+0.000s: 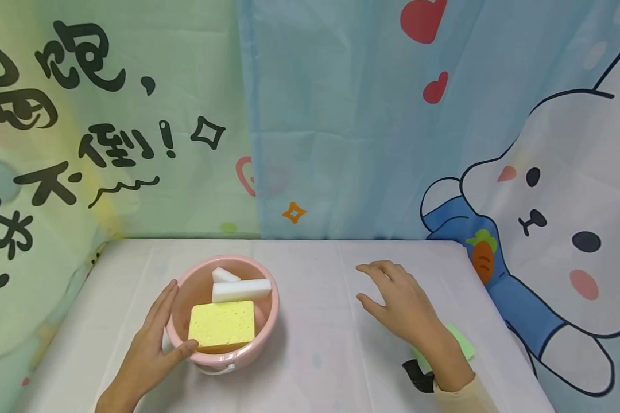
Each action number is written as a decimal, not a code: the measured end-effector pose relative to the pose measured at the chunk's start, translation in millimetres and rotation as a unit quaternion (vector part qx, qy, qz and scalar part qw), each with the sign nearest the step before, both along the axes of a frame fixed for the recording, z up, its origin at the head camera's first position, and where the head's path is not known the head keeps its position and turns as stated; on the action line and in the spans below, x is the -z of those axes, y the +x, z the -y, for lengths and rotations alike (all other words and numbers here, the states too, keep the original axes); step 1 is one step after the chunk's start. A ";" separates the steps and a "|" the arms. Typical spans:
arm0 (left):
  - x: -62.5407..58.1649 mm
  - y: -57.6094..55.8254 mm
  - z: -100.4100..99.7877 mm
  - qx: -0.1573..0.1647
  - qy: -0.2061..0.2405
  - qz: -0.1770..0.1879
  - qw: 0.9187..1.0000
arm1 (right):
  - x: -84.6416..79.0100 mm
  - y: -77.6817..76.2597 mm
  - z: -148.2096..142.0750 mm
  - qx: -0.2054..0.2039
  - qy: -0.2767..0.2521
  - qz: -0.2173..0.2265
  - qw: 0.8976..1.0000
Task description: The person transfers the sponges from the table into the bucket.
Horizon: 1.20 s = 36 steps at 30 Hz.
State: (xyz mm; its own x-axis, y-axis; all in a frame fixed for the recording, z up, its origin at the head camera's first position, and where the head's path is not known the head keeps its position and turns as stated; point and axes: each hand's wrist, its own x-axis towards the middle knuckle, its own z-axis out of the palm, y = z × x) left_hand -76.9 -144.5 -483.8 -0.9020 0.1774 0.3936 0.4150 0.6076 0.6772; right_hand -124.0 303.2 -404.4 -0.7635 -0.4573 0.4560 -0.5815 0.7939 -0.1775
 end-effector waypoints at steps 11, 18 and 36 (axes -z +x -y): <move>0.2 -2.3 -0.6 0.003 -0.003 0.008 1.000 | 35.8 21.4 -76.8 0.082 0.057 0.093 0.991; -0.7 -2.8 -0.7 0.004 -0.001 0.000 1.000 | 56.5 32.6 -113.8 0.139 0.104 0.199 0.965; -0.1 -0.7 -0.2 0.004 -0.001 0.004 1.000 | 86.6 45.5 -135.3 0.156 0.182 0.295 0.925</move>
